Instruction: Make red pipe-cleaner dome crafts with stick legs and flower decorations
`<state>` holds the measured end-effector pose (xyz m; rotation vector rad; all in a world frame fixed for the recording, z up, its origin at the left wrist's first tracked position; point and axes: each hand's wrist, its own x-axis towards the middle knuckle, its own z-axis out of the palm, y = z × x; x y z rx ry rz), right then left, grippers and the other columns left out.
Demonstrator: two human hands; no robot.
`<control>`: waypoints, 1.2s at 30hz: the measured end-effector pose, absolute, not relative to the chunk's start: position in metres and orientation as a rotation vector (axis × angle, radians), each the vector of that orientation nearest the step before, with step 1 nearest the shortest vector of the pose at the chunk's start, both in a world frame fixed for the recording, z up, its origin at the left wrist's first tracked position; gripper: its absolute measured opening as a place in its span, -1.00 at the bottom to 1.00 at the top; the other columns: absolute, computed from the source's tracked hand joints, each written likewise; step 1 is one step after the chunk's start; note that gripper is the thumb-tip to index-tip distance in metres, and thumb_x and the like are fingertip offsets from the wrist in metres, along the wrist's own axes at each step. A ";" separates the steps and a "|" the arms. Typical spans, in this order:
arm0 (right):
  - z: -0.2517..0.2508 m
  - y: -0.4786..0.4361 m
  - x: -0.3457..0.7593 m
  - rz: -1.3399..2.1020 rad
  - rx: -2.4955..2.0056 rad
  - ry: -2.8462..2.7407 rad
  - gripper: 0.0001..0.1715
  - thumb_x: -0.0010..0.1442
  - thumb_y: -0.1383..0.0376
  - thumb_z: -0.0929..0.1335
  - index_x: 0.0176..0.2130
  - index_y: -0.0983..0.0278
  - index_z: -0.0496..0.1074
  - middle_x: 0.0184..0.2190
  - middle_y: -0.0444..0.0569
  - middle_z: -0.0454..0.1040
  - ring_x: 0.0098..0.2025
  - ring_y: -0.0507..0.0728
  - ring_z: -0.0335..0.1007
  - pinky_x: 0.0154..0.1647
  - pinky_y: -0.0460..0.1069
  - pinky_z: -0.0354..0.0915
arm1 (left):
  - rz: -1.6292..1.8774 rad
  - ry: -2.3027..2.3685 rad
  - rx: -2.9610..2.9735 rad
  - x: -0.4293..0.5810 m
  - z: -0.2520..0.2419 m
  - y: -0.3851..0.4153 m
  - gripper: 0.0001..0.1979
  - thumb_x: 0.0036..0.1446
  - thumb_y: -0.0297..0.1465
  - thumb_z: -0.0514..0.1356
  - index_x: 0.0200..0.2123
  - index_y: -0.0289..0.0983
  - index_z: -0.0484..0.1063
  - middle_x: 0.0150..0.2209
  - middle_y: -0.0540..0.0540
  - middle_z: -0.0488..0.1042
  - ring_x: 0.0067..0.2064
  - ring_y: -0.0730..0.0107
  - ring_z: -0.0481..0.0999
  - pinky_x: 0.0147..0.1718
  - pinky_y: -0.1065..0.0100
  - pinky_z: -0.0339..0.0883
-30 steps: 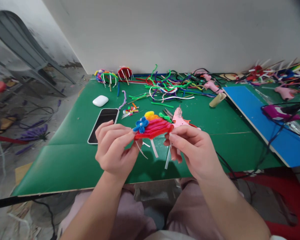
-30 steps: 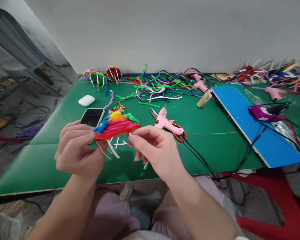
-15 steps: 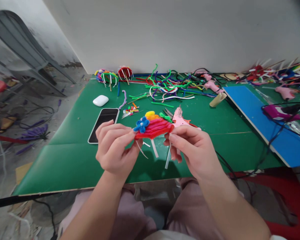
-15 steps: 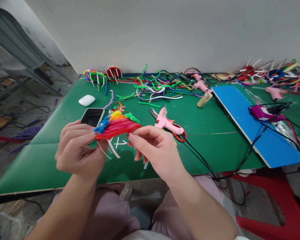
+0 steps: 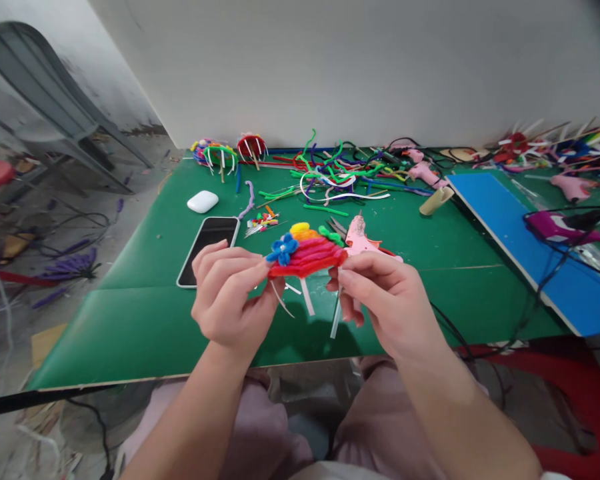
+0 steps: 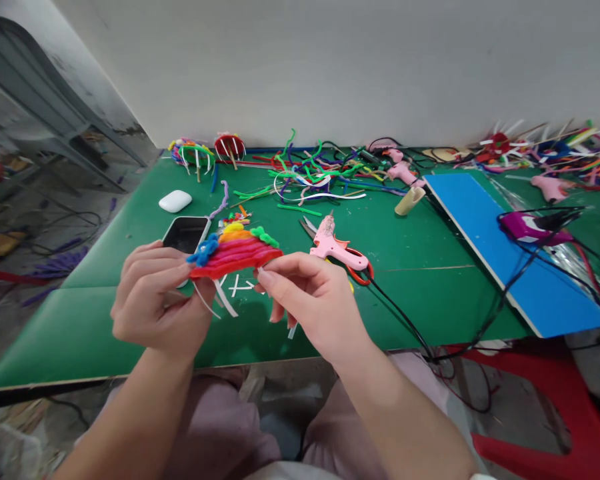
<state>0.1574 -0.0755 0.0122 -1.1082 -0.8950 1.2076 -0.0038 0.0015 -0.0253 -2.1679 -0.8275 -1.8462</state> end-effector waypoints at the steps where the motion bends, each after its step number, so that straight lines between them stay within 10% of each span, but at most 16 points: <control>1: 0.012 -0.075 0.157 1.206 -1.109 -0.897 -0.88 0.04 0.22 0.41 -0.41 0.23 0.48 -0.53 -0.16 0.51 -0.68 -0.08 0.31 -0.77 -0.20 0.16 | -1.841 -0.830 -2.171 -0.004 -0.025 0.001 -0.85 0.00 -0.47 0.26 -0.44 -0.19 0.30 -0.42 0.07 0.40 -0.36 0.43 0.46 -0.18 0.07 0.38; 36: 0.004 -0.080 0.154 1.451 -0.982 -1.060 -0.42 0.20 -0.07 0.18 -0.32 0.28 0.55 -0.43 0.00 0.56 -0.61 -0.03 0.35 -0.69 -0.15 0.19 | -1.999 -0.761 -1.934 -0.013 -0.023 0.006 -0.87 -0.04 -0.47 0.27 -0.40 -0.16 0.40 -0.35 0.03 0.49 -0.30 0.33 0.50 -0.18 0.03 0.34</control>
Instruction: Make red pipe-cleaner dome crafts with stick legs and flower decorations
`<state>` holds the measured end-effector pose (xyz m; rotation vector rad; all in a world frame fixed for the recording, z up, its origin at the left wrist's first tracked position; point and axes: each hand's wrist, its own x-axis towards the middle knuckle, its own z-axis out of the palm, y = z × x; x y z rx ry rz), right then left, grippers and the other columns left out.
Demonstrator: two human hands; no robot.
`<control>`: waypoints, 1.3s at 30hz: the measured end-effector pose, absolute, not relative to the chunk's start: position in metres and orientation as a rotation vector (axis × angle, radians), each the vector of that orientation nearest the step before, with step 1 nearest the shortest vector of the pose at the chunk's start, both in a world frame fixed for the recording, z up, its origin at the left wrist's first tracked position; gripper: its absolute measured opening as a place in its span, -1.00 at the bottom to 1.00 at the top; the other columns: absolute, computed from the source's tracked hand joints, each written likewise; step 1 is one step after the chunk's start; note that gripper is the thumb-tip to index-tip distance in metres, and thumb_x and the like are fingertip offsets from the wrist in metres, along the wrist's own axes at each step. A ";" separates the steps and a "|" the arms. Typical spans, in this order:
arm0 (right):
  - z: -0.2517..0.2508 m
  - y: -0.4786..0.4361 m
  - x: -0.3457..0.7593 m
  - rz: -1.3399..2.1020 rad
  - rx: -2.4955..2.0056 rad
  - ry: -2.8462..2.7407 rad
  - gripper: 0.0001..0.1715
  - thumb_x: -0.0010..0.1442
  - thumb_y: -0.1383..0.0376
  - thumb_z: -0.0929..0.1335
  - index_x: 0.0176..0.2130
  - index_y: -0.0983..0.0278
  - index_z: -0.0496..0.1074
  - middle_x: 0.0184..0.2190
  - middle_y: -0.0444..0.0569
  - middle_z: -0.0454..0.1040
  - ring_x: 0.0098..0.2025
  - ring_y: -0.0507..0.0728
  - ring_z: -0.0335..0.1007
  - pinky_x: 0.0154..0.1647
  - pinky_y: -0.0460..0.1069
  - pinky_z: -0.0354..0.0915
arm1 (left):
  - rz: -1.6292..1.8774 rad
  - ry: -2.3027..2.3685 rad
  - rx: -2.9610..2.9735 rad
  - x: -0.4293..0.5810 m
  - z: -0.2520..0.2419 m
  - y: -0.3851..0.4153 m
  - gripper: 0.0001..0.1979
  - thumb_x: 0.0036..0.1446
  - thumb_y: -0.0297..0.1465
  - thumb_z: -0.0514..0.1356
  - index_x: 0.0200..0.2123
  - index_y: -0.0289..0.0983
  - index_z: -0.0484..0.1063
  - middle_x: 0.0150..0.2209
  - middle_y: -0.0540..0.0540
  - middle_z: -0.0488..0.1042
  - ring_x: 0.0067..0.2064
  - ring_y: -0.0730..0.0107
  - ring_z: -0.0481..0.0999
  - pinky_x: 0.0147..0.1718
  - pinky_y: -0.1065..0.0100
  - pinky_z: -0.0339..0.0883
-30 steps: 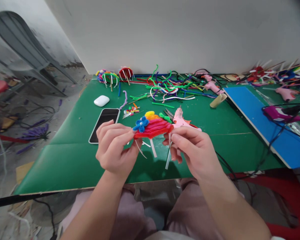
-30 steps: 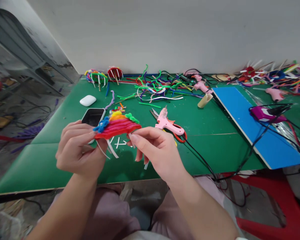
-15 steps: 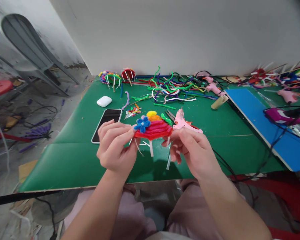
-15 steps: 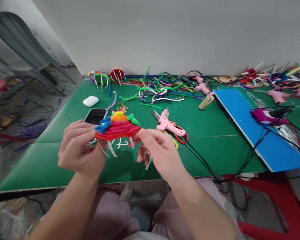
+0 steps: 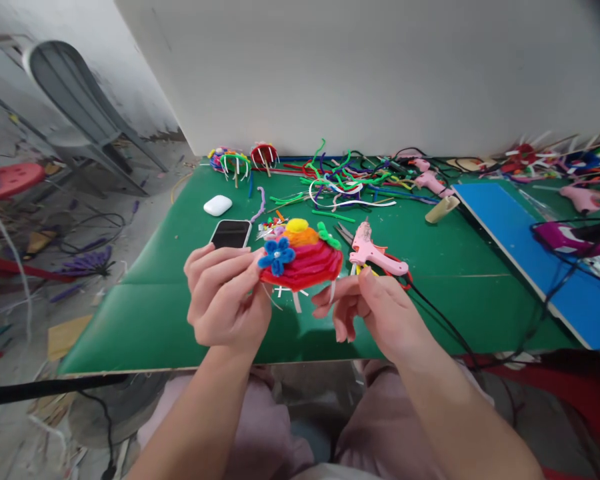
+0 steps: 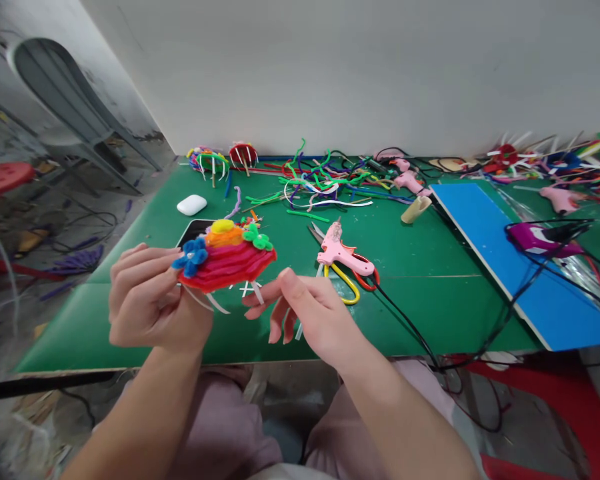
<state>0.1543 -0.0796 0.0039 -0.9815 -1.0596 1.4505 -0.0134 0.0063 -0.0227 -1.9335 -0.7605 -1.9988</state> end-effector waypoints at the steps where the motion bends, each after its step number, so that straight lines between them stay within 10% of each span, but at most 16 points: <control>1: 0.004 -0.080 0.154 1.467 -0.978 -1.080 -0.40 0.20 -0.08 0.17 -0.30 0.28 0.55 -0.42 0.01 0.56 -0.61 -0.03 0.35 -0.68 -0.14 0.20 | -2.006 -0.750 -1.926 -0.013 -0.022 0.007 -0.87 -0.05 -0.47 0.28 -0.41 -0.17 0.40 -0.36 0.02 0.49 -0.30 0.33 0.50 -0.18 0.04 0.34; 39: 0.014 -0.071 0.163 1.816 -0.597 -0.413 -0.72 0.07 0.28 0.37 -0.57 0.31 0.26 -0.69 -0.29 0.24 -0.78 -0.19 -0.06 -0.82 -0.27 -0.09 | -2.207 -0.675 -2.062 0.006 -0.028 0.005 -0.78 -0.07 -0.54 0.28 -0.29 -0.19 0.49 -0.33 -0.01 0.55 -0.28 0.34 0.51 -0.13 0.08 0.35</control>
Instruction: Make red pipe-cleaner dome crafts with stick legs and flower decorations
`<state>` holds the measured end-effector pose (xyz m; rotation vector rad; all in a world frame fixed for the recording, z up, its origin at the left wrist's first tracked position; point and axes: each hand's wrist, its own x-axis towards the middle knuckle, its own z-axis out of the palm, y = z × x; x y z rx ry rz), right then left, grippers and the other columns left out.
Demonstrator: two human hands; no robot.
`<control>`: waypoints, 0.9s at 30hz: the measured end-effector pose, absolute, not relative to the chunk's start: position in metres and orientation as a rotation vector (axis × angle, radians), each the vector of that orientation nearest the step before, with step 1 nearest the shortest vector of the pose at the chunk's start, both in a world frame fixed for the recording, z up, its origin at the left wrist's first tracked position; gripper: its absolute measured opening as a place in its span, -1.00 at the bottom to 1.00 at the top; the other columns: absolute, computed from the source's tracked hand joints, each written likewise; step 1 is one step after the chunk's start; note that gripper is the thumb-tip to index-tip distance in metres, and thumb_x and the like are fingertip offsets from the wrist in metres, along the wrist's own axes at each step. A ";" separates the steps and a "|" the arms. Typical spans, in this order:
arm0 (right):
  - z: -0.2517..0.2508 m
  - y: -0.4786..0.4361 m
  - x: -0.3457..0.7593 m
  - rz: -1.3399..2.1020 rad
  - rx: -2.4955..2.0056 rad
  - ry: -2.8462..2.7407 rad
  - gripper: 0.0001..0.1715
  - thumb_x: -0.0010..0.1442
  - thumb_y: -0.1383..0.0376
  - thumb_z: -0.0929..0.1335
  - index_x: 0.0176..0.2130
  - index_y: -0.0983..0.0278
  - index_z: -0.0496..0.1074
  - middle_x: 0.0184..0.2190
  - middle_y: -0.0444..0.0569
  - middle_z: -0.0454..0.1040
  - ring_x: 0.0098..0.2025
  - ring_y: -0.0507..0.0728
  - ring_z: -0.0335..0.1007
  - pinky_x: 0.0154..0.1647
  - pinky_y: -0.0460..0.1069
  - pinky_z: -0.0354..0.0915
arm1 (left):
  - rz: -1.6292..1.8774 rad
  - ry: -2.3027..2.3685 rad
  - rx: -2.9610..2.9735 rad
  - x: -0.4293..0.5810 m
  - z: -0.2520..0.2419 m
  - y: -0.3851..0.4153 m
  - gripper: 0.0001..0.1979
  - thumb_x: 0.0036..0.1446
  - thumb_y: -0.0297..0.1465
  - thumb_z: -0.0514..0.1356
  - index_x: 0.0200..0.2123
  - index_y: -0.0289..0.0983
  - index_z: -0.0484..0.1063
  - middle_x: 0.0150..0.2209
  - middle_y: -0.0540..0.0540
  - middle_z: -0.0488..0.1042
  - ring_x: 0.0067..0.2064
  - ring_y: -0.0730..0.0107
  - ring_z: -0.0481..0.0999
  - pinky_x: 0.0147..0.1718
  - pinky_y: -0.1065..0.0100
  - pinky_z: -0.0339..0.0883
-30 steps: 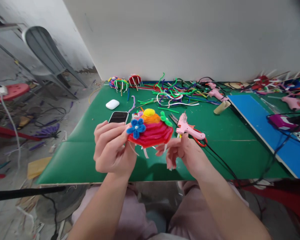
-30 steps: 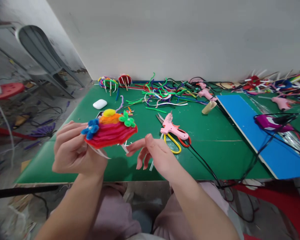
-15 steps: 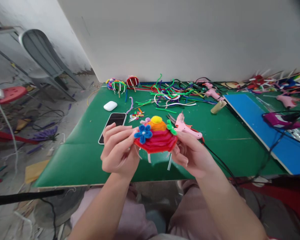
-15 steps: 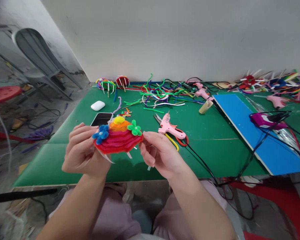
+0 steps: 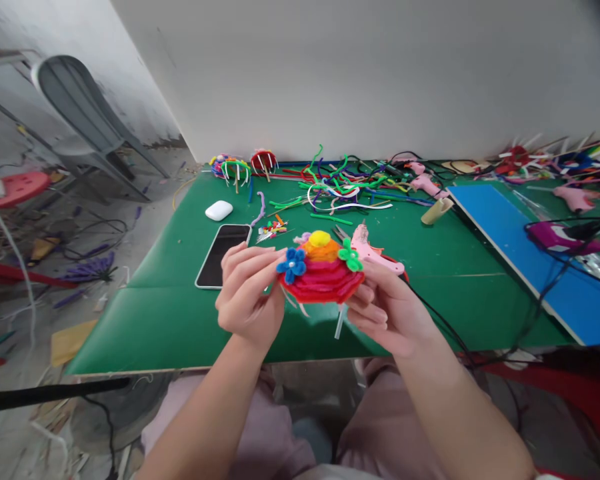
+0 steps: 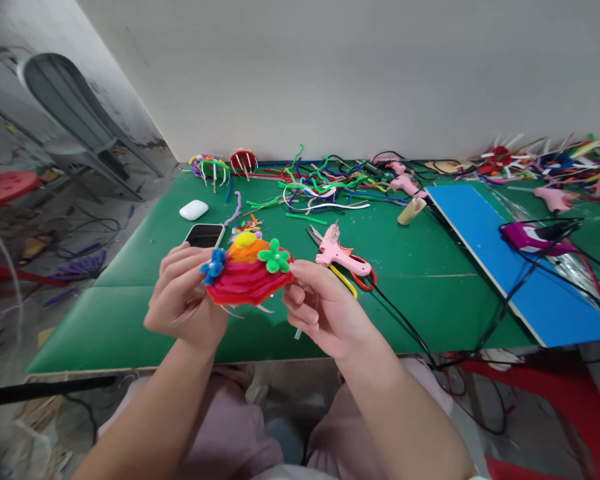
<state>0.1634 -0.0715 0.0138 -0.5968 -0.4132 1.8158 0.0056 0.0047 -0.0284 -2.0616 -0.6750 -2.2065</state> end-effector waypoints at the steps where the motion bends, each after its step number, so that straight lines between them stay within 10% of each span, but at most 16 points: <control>1: 0.014 -0.072 0.164 1.778 -0.619 -0.430 -0.73 0.08 0.28 0.37 -0.56 0.31 0.26 -0.69 -0.29 0.24 -0.78 -0.19 -0.07 -0.82 -0.27 -0.10 | -2.218 -0.688 -2.094 0.007 -0.030 0.006 -0.76 -0.06 -0.54 0.28 -0.26 -0.19 0.49 -0.31 -0.02 0.55 -0.27 0.34 0.51 -0.13 0.10 0.36; 9: 0.015 -0.065 0.174 1.582 -0.759 -0.391 -0.73 -0.01 0.29 0.41 -0.58 0.30 0.25 -0.71 -0.28 0.24 -0.78 -0.18 -0.04 -0.82 -0.25 -0.16 | -2.466 -0.910 -2.601 0.008 -0.037 0.013 -0.48 -0.04 -0.46 0.26 0.05 -0.14 0.33 -0.05 -0.13 0.43 -0.02 0.24 0.42 -0.02 0.18 0.31; 16: 0.011 -0.057 0.178 1.532 -0.801 -0.341 -0.71 -0.05 0.29 0.42 -0.60 0.31 0.24 -0.72 -0.29 0.24 -0.79 -0.19 -0.05 -0.83 -0.24 -0.15 | -2.685 -1.376 -2.410 0.027 -0.016 -0.045 -0.88 0.13 -0.42 0.13 -0.34 -0.22 0.49 -0.66 0.10 0.27 -0.64 0.65 0.24 -0.62 0.56 0.15; 27: 0.008 -0.056 0.174 1.518 -0.798 -0.436 -0.68 0.00 0.26 0.41 -0.61 0.32 0.24 -0.73 -0.30 0.23 -0.79 -0.19 -0.06 -0.83 -0.24 -0.12 | -2.533 -2.478 -2.704 0.049 -0.008 -0.065 -0.71 0.03 -0.18 0.23 -0.24 -0.24 0.43 -0.78 0.17 0.27 -0.78 0.69 0.16 -0.81 0.67 0.05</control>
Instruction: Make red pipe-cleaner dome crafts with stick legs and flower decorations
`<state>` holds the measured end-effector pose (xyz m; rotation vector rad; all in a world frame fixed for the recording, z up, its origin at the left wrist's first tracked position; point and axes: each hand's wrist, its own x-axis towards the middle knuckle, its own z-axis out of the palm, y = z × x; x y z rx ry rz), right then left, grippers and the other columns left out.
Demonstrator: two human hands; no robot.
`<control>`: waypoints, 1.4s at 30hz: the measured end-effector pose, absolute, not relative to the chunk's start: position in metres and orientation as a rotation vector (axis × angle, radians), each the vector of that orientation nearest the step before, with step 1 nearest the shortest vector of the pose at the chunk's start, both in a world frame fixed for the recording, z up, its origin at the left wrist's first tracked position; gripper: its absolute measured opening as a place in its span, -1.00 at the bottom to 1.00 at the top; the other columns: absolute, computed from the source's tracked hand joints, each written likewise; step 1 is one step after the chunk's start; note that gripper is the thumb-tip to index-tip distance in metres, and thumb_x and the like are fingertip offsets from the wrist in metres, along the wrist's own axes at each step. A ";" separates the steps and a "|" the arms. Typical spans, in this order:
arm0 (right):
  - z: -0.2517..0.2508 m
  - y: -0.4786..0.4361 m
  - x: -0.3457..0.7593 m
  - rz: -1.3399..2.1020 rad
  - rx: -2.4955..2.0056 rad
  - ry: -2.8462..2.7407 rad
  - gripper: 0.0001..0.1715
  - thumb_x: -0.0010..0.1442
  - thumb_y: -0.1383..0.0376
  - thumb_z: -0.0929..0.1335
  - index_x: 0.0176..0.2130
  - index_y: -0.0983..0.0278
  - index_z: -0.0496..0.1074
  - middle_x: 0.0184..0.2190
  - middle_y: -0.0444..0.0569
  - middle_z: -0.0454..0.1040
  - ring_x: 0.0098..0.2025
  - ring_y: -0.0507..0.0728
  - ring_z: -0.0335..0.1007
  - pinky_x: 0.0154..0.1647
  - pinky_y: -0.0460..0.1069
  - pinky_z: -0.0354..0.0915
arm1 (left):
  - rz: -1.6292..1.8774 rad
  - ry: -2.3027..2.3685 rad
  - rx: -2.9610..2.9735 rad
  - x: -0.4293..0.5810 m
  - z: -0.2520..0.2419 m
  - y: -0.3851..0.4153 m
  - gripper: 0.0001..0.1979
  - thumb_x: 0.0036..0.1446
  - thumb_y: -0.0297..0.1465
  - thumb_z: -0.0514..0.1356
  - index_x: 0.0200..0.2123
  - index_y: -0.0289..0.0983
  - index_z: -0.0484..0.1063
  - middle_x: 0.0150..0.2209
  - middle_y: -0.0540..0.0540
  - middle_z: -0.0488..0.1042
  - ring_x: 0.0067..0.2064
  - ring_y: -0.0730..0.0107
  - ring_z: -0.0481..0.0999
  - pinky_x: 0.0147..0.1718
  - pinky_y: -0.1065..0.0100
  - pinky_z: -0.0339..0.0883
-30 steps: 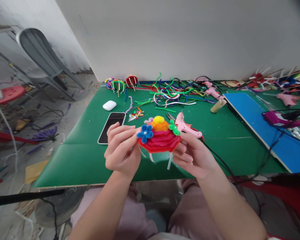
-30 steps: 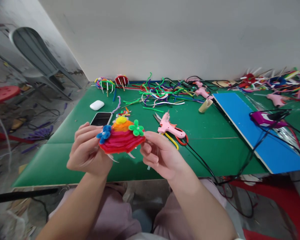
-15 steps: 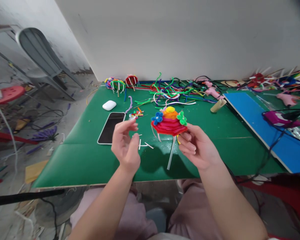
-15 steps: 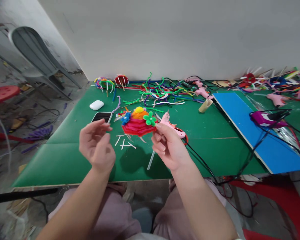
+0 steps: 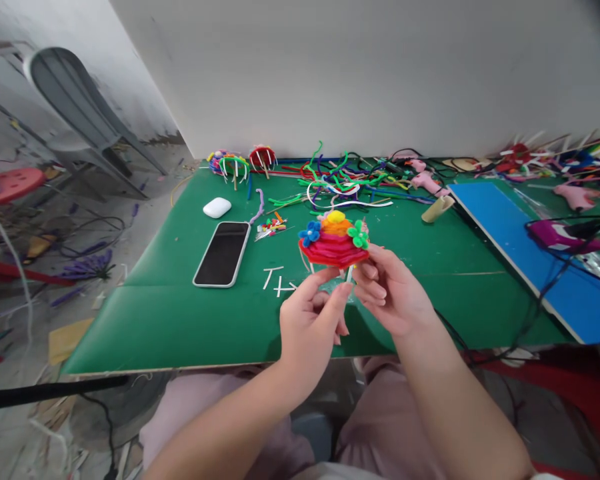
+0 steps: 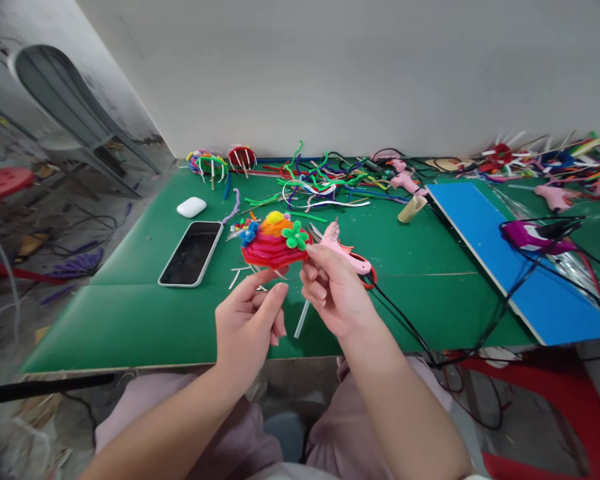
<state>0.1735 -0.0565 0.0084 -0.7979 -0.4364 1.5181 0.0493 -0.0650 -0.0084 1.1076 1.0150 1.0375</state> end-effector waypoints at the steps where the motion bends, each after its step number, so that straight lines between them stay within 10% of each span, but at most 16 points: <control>1: 0.008 -0.056 0.173 1.516 -0.795 -0.444 -0.69 0.00 0.26 0.41 -0.60 0.32 0.25 -0.72 -0.30 0.24 -0.79 -0.19 -0.06 -0.83 -0.24 -0.12 | 1.042 1.008 1.092 0.049 -0.008 -0.065 -0.72 0.03 -0.18 0.22 -0.25 -0.24 0.42 -0.78 0.17 0.27 -0.79 0.70 0.16 -0.82 0.67 0.04; 42: 0.010 -0.056 0.178 1.510 -0.781 -0.461 -0.69 0.01 0.27 0.39 -0.60 0.30 0.22 -0.72 -0.30 0.20 -0.79 -0.19 -0.09 -0.83 -0.24 -0.15 | 1.009 1.056 1.063 0.054 -0.015 -0.064 -0.71 0.00 -0.18 0.25 -0.31 -0.28 0.47 -0.76 0.13 0.31 -0.78 0.68 0.21 -0.81 0.66 0.07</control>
